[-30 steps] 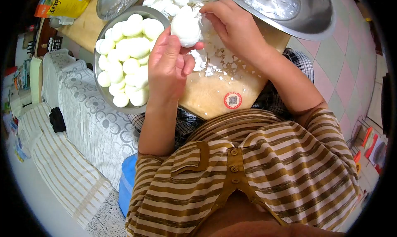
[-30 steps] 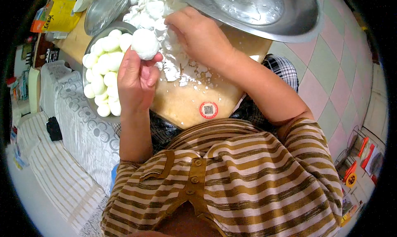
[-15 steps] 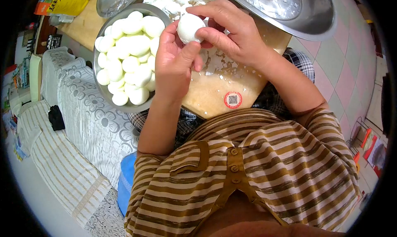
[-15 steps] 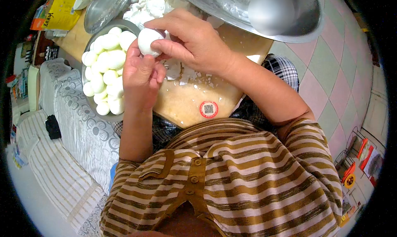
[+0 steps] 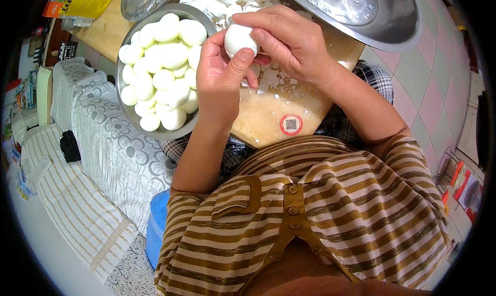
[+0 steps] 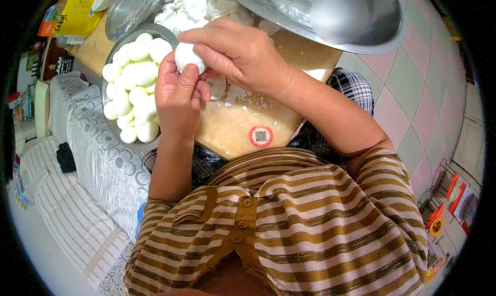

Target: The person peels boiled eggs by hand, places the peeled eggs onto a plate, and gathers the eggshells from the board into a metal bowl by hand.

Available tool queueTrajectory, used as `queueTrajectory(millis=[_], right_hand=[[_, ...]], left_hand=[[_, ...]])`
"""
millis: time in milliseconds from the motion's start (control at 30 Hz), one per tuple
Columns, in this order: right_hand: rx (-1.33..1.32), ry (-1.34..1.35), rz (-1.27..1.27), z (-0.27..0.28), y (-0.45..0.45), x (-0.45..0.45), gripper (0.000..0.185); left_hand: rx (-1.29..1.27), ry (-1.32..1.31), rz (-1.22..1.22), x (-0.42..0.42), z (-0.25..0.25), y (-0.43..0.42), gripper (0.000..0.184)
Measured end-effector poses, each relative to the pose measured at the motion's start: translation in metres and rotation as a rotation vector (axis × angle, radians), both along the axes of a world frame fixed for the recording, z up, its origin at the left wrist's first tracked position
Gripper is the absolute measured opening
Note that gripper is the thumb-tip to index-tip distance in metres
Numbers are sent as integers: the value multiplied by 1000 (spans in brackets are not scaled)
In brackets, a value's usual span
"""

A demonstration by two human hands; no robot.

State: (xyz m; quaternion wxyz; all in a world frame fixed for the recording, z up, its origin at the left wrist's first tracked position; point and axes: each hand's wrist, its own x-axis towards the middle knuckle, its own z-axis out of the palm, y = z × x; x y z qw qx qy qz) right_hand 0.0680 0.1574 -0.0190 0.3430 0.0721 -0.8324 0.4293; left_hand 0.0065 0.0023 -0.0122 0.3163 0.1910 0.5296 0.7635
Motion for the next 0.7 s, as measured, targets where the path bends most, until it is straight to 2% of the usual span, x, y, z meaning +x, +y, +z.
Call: queueTrajectory(millis=[267,333,467,533,700], right_hand=[[-120,13,-58,-3,-6,-2,19],[-479,-145,-45,-1,-11,0,16],[-613,-81,-31,-10,-13,-4,17],[-813,-129,119,-2,-10,1,18],[-831,-18,210,4,-6,4,21]], left_hand=[[10,-13,12,2,1,0,41],[9,-44,12,3,5,2,42],[60,-69,15,0,5,0,44],[86,-103,-2,-2,3,-1,45],[169,-209,-55,-4,4,-1,42]])
